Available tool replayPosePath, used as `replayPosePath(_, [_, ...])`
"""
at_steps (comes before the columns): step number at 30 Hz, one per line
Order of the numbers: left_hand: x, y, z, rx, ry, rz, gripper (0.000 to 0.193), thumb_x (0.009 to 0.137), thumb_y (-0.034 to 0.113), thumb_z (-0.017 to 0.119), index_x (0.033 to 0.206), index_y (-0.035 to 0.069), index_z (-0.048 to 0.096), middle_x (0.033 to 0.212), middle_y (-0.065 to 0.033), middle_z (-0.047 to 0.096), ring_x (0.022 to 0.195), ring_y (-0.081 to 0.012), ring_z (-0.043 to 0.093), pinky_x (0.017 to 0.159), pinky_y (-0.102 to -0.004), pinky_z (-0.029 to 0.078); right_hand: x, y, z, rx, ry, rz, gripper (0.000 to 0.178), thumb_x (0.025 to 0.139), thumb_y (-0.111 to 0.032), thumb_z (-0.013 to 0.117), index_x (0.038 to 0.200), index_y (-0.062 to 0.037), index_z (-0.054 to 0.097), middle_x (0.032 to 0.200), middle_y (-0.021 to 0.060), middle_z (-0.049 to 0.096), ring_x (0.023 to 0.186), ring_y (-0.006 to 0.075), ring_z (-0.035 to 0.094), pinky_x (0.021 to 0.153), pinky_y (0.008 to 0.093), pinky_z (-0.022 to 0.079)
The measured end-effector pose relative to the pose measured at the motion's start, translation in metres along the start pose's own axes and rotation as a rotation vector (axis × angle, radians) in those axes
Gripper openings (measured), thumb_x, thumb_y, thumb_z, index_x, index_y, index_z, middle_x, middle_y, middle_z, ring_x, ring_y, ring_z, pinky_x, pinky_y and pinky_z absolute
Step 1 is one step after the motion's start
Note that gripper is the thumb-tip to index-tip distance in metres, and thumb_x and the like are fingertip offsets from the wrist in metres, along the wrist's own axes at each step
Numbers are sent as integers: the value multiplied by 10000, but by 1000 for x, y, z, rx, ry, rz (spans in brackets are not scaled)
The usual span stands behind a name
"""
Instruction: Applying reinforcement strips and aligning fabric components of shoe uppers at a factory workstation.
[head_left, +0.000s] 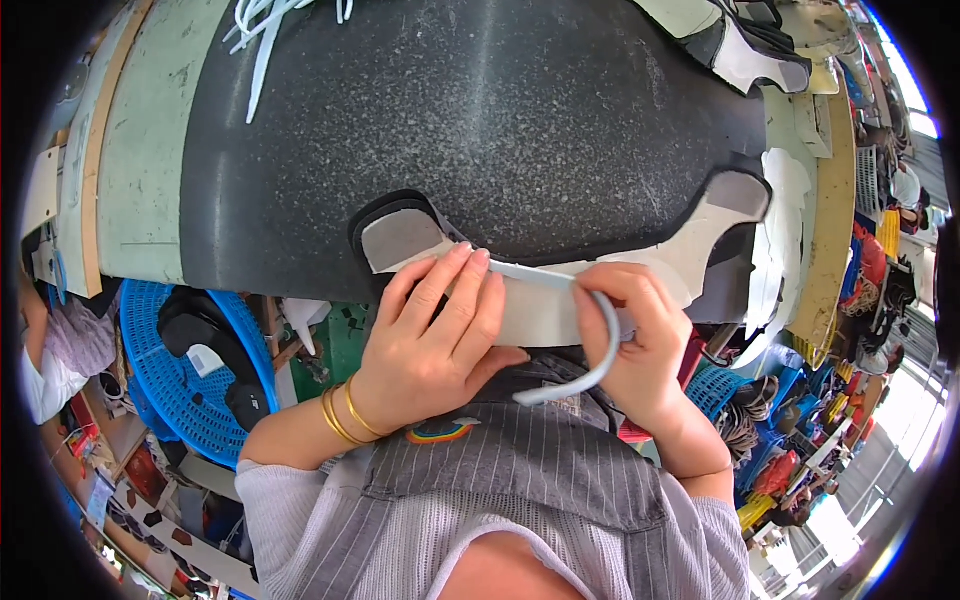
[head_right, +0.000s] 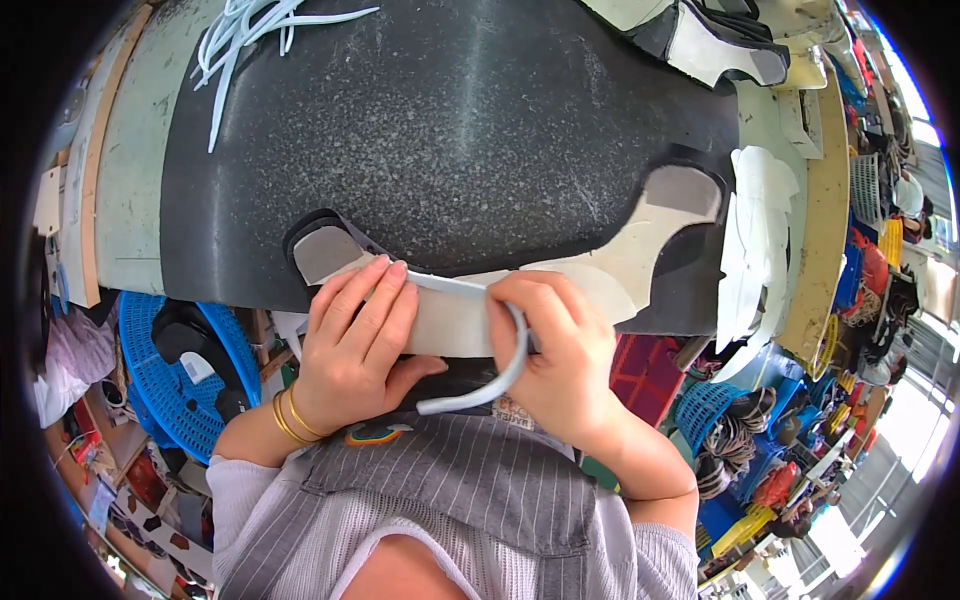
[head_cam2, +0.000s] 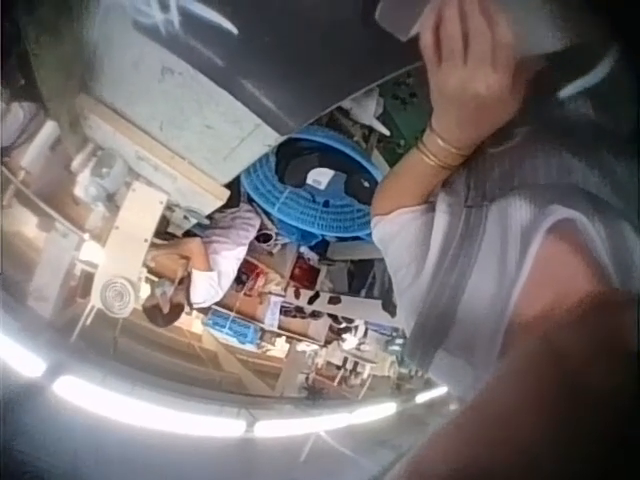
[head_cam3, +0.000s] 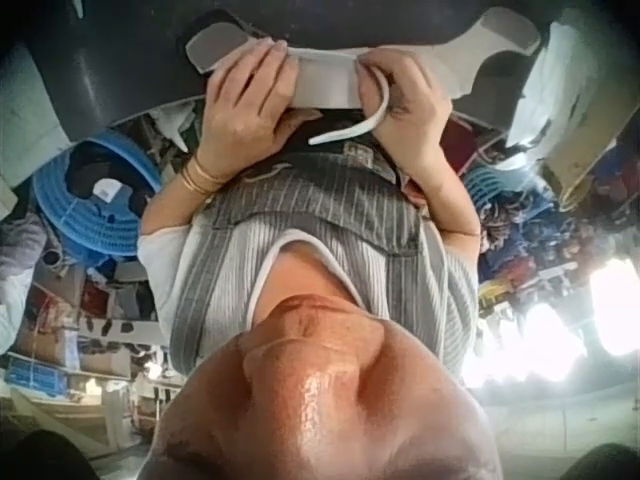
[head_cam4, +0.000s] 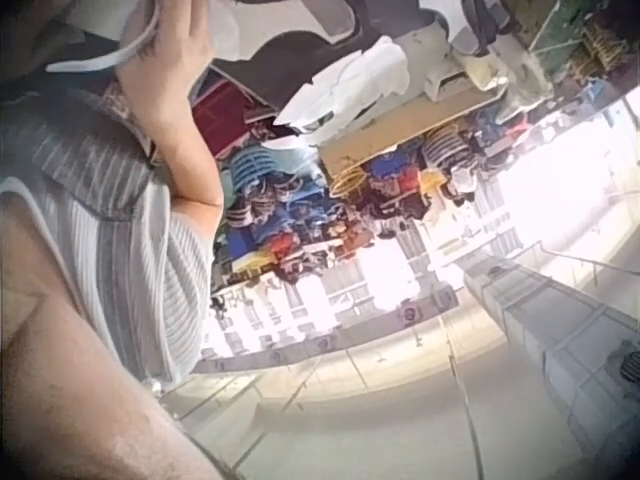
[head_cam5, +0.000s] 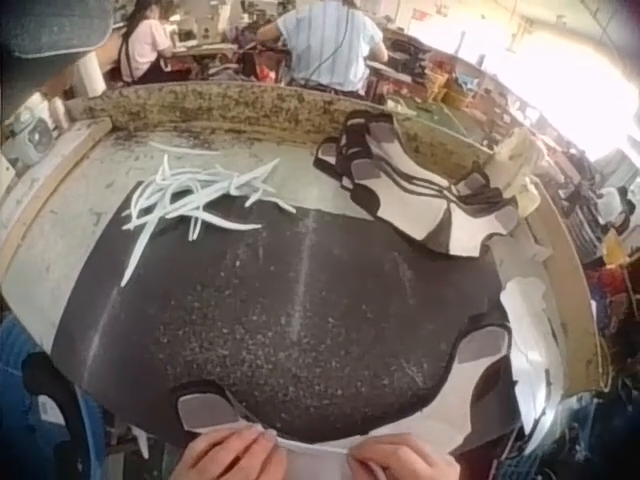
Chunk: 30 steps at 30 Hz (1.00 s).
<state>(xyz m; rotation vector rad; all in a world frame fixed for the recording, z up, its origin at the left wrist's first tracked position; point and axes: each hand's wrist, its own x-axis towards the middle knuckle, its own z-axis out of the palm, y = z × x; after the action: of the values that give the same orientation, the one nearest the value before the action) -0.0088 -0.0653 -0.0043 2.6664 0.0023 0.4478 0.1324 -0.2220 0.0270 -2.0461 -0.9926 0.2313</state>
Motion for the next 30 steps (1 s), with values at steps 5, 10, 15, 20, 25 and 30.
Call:
replayPosePath(5, [3,7,-2,63,-48,-25,636,783,499,675,1194,15,626,1245,-183,564,1229,-347,495,987,-495,404,4,5,-8,-49,-4,90,142,790,0,707,914,-28,642,839,109,652,712,256,659,637,335,520])
replayPosePath(10, [10,29,0,254,-83,-84,701,774,561,658,1188,-5,637,1330,-128,514,1269,-341,445,976,-448,374,7,8,-6,-18,-16,194,154,790,-35,728,904,-33,625,807,93,633,649,222,634,573,323,488])
replayPosePath(15, [28,24,21,155,-12,156,278,897,237,548,1108,76,628,1298,-92,597,1188,-183,526,942,-349,392,15,7,-15,-37,-87,235,156,807,2,719,911,-16,604,799,74,607,663,146,619,583,257,491])
replayPosePath(20, [39,15,7,190,-179,274,537,824,448,621,1204,67,617,1318,-98,588,1199,-210,524,949,-370,387,0,26,-45,-38,-19,87,151,809,48,689,945,-6,654,897,99,647,733,178,661,628,264,518])
replayPosePath(25, [41,44,15,248,-180,112,832,781,716,509,1324,90,582,1270,-124,587,1175,-242,514,977,-400,368,-5,33,-44,144,45,302,135,826,38,686,952,8,648,906,94,658,750,145,667,656,245,519])
replayPosePath(30, [46,58,23,351,-178,27,863,823,763,406,1285,64,611,1248,-118,578,1175,-238,504,955,-401,357,-3,40,-41,149,31,383,124,852,50,671,962,20,625,911,25,636,771,47,598,664,190,469])
